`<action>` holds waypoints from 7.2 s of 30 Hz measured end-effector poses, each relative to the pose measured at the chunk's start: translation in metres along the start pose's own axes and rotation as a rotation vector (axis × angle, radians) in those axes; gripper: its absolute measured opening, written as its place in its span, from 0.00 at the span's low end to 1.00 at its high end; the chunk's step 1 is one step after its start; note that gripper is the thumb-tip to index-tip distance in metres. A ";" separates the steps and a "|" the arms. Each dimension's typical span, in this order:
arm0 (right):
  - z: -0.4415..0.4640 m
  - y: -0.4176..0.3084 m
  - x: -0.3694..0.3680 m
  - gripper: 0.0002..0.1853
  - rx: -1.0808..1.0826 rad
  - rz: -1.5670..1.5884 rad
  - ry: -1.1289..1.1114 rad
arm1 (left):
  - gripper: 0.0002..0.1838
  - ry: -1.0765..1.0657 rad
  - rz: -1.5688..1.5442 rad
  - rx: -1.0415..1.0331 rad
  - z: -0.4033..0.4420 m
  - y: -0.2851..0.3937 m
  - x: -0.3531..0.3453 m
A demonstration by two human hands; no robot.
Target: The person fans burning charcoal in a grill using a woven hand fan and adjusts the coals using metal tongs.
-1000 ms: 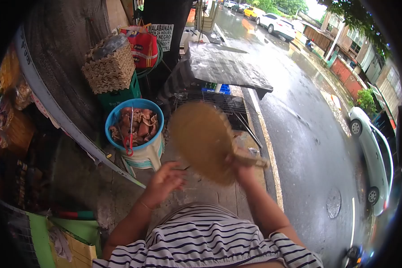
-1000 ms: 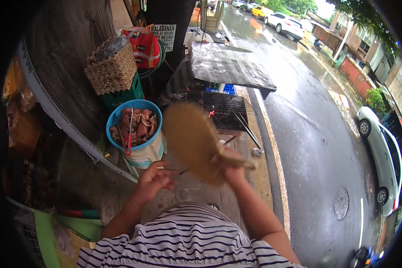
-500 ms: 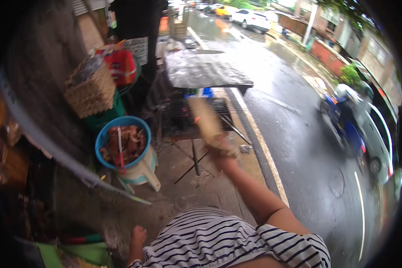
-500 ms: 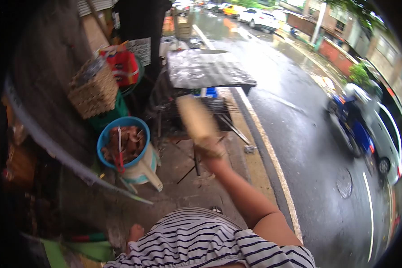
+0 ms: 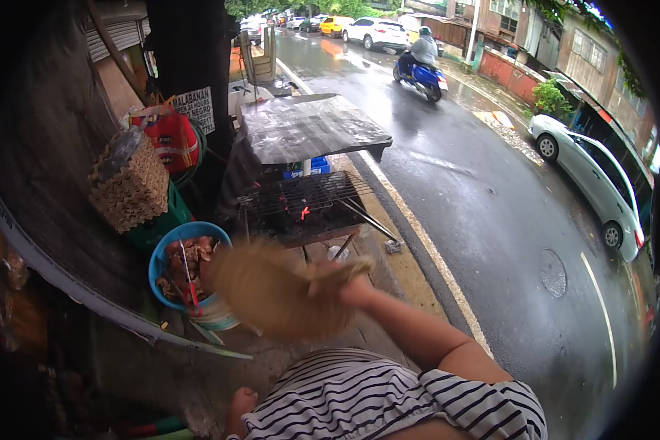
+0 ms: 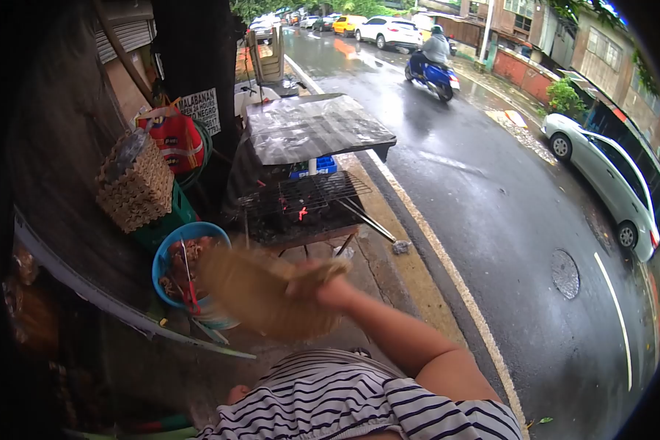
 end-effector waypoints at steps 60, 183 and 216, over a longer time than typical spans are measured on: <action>-0.009 0.112 0.029 0.15 -0.429 0.046 0.145 | 0.21 -0.102 0.176 -0.086 0.051 -0.018 -0.040; -0.016 0.017 0.001 0.19 -0.294 0.207 -0.347 | 0.23 -0.157 0.247 -0.135 0.081 -0.044 -0.079; -0.018 0.063 0.045 0.15 -0.482 0.077 0.079 | 0.20 -0.095 0.279 -0.093 0.077 -0.040 -0.074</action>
Point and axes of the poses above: each hand's wrist, its own z-axis towards the middle knuckle, its own x-axis out of the back of the hand, y = z × x, the point moved 10 cm from there along z, towards the middle knuckle, and after that the axes turned 2 degrees about z, right-handed, at the moved point
